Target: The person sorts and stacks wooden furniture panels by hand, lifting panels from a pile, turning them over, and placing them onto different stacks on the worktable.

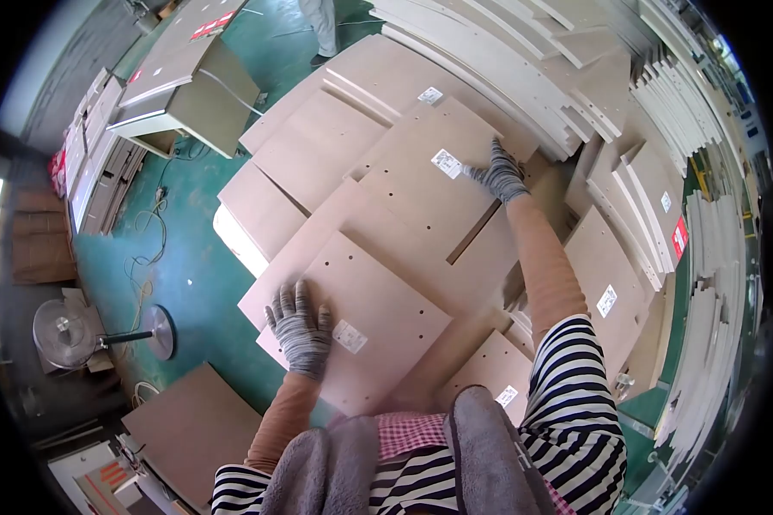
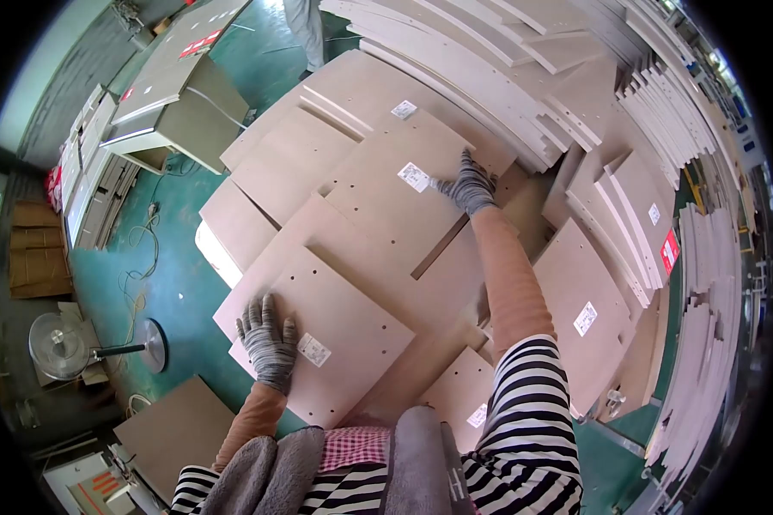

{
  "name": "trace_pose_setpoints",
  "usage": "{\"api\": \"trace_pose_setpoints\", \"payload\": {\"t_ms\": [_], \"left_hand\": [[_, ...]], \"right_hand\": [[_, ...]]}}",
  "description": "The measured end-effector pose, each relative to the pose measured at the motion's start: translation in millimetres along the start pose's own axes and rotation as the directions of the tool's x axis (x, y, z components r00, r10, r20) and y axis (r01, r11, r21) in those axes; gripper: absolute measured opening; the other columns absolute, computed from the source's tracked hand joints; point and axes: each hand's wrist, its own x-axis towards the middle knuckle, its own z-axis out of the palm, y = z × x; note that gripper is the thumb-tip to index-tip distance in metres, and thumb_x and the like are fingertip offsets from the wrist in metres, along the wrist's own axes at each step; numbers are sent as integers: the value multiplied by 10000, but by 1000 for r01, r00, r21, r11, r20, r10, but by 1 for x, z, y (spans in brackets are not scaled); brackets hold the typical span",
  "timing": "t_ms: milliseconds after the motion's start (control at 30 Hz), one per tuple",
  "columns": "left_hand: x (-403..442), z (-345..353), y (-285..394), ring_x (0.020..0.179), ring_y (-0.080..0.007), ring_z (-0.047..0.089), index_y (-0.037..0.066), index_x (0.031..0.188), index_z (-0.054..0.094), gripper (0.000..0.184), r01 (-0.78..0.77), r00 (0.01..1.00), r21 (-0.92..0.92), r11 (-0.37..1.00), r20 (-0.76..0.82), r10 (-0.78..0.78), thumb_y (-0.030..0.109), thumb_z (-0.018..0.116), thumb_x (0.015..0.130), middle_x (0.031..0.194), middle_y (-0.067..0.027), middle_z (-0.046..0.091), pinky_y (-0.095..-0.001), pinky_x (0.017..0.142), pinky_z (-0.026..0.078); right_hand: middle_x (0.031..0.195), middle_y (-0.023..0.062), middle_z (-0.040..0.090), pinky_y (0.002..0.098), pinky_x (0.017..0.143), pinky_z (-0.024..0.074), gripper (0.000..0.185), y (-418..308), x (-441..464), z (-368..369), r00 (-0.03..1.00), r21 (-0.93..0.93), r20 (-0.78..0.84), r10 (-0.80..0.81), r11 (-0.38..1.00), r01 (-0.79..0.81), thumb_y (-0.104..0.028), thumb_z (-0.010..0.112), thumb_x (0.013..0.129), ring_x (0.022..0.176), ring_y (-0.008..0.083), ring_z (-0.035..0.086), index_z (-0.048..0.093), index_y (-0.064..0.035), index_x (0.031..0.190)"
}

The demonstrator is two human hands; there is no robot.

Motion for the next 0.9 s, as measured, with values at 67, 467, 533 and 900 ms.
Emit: {"api": "trace_pose_setpoints", "payload": {"t_ms": [67, 467, 533, 900], "left_hand": [[0, -2, 0, 1323, -396, 313, 89, 1381, 401, 596, 1, 1000, -5, 1000, 12, -1, 382, 508, 873, 1388, -233, 381, -556, 1121, 131], [1, 1, 0, 1319, -397, 321, 50, 1352, 432, 592, 11, 1000, 4, 1000, 2, -11, 375, 531, 867, 1369, -234, 403, -555, 1120, 148], [3, 1, -1, 1319, -395, 322, 55, 1353, 430, 592, 4, 1000, -4, 1000, -14, -4, 394, 520, 876, 1371, -235, 401, -556, 1117, 153], [-7, 5, -10, 1321, -358, 340, 106, 1383, 413, 595, -1, 999, 17, 1000, -44, 2, 365, 561, 869, 1406, -190, 393, -519, 1120, 182]], "right_hand": [[1469, 217, 335, 483, 1141, 192, 1128, 8, 12, 2, 996, -2, 94, -5, 1000, 5, -649, 692, 680, 1381, 335, 299, 169, -57, 1484], [1380, 154, 462, 334, 1046, 373, 834, 0, 62, -39, 976, 498, 209, 53, 854, -153, -502, 711, 767, 1254, 249, 461, 399, -38, 1385], [1323, 134, 512, 339, 1005, 411, 776, 2, 73, -43, 989, 460, 143, 36, 883, -99, -489, 719, 767, 1185, 237, 507, 452, -46, 1345], [1180, 59, 601, 340, 912, 489, 536, 47, -85, -207, 984, 572, -130, -119, 802, 172, -312, 756, 792, 1052, 173, 566, 571, -122, 1257]]}}
